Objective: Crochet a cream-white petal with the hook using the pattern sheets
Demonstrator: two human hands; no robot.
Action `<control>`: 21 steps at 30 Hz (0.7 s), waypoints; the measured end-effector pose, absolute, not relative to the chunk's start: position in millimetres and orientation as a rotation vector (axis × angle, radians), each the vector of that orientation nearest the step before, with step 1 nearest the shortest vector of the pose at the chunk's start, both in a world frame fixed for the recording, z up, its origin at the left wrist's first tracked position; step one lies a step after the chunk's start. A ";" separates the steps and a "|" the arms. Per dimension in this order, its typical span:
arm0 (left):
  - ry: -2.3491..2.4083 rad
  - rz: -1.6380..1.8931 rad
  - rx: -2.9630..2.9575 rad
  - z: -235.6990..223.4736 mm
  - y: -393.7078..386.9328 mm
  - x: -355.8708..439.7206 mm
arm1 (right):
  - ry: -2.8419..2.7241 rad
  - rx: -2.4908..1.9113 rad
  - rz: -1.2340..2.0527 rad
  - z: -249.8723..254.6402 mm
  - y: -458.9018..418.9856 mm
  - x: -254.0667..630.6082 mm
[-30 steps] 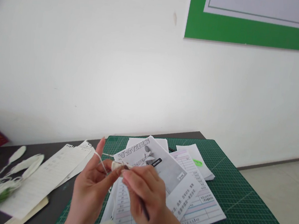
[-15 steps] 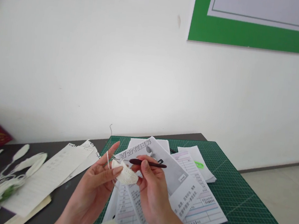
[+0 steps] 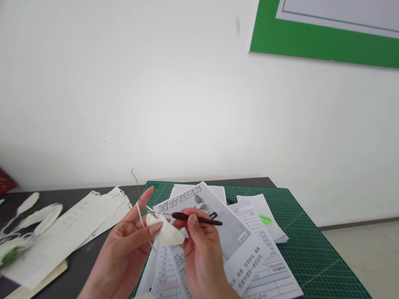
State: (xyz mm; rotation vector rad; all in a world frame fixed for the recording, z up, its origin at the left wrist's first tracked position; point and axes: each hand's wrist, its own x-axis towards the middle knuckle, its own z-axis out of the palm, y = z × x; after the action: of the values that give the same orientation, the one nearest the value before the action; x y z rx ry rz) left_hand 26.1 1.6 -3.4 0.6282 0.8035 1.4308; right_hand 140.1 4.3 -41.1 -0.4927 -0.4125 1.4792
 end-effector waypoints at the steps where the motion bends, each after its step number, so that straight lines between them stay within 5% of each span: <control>1: 0.799 1.403 0.624 -3.4 2.0 25.1 | -0.388 -0.465 1.525 -41.1 5.9 140.9; 21: 0.907 1.372 0.733 9.5 -13.9 27.5 | -1.116 -0.537 1.028 -28.9 9.7 183.5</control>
State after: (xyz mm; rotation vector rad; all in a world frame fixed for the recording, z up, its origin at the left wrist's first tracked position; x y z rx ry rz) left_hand 27.5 -13.9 9.5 0.7334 0.9071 1.3715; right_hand 183.5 9.7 -28.9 -0.5366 -1.1163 1.0278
